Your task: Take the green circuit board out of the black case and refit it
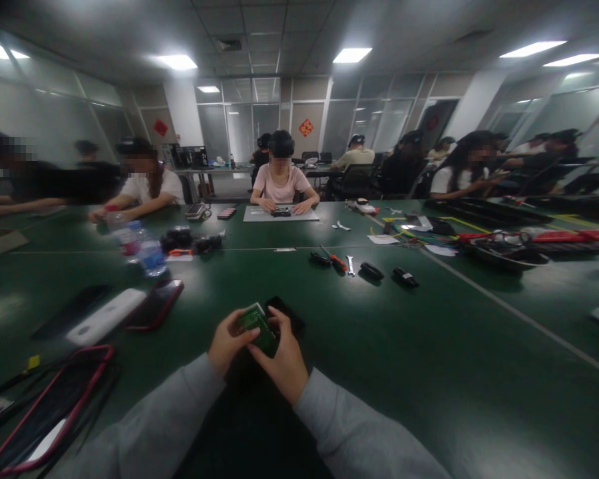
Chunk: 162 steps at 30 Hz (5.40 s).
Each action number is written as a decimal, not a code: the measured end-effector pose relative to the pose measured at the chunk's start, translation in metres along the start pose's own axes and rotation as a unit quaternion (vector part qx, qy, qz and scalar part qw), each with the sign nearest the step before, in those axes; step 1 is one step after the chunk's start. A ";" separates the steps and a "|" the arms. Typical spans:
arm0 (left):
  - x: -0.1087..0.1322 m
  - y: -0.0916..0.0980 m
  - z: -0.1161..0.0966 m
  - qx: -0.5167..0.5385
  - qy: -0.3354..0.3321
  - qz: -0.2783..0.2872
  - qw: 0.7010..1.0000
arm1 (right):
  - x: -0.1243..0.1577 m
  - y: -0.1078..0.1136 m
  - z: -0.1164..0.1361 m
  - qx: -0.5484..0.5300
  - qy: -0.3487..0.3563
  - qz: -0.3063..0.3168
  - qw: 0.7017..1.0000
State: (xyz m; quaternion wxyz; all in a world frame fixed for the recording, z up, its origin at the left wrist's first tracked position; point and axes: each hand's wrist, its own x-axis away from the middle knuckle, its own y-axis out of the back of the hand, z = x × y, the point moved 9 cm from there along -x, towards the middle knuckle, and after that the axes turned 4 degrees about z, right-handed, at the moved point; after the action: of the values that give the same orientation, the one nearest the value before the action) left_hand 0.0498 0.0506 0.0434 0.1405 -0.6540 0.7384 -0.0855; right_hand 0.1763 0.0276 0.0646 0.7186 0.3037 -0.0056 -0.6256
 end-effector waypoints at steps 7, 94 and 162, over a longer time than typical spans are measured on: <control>0.009 -0.009 -0.016 -0.085 -0.049 -0.013 0.995 | 0.003 -0.005 -0.004 0.021 0.016 -0.005 1.000; 0.025 -0.036 -0.074 -0.353 -0.279 0.082 0.889 | 0.010 0.018 0.043 0.225 0.301 -0.093 0.922; -0.010 0.021 -0.012 -0.384 -0.172 0.002 0.907 | -0.033 0.074 -0.065 -0.254 -0.183 -0.151 0.938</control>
State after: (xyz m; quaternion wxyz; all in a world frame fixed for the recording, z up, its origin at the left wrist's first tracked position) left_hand 0.0271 0.0628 0.0489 0.0034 -0.6607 0.6798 0.3184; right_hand 0.2601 0.0875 0.0568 0.6554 -0.0118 0.0678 -0.7521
